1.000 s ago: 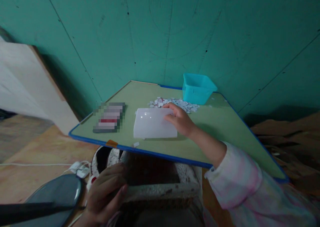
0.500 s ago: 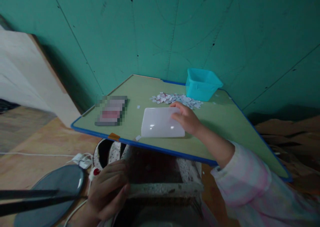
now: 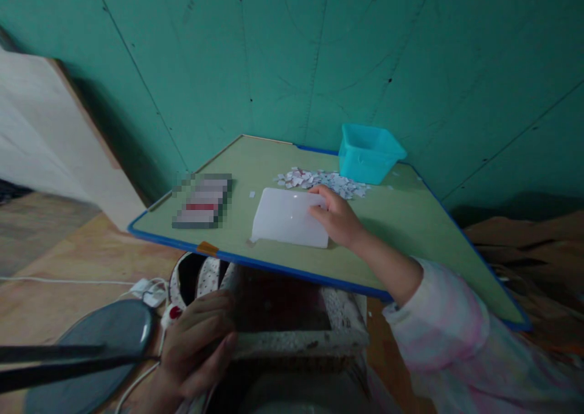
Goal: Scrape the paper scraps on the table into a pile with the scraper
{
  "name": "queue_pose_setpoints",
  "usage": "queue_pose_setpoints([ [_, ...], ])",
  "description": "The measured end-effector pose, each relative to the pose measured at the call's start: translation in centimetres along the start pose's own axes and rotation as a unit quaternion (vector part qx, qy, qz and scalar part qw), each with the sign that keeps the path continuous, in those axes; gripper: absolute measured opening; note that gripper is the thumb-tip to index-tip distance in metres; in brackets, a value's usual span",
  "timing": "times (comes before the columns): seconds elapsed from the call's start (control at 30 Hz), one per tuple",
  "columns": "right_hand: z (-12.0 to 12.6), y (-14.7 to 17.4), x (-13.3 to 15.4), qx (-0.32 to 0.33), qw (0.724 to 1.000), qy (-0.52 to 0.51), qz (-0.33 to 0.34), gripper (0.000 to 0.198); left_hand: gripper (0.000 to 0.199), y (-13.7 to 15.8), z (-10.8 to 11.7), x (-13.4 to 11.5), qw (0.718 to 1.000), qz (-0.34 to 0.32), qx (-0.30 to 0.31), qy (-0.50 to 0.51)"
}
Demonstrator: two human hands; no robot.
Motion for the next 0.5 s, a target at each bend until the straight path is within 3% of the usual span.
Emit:
queue_pose_setpoints([
  [0.2,1.4,-1.1,-1.3,-0.046,0.998,-0.04,-0.03,0.022,0.017,0.2,0.1,0.0,1.0,0.004,0.006,0.002],
  [0.4,1.4,-0.4,-0.6,-0.015,0.998,-0.045,-0.033,0.024,0.017,0.3,0.2,0.0,1.0,-0.006,-0.011,0.002],
  [0.5,2.6,1.1,-0.7,0.016,0.995,-0.063,-0.08,0.027,0.016,0.1,0.3,-0.2,1.0,-0.016,-0.004,-0.005],
])
Point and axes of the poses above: each hand's wrist, its own y-axis away from the middle knuckle, its own z-axis out of the back of the hand, x = y × z, the point moved 3 cm from there along -y, towards the middle knuckle, and after that the axes turned 4 degrees about -z, right-handed, at the moved point
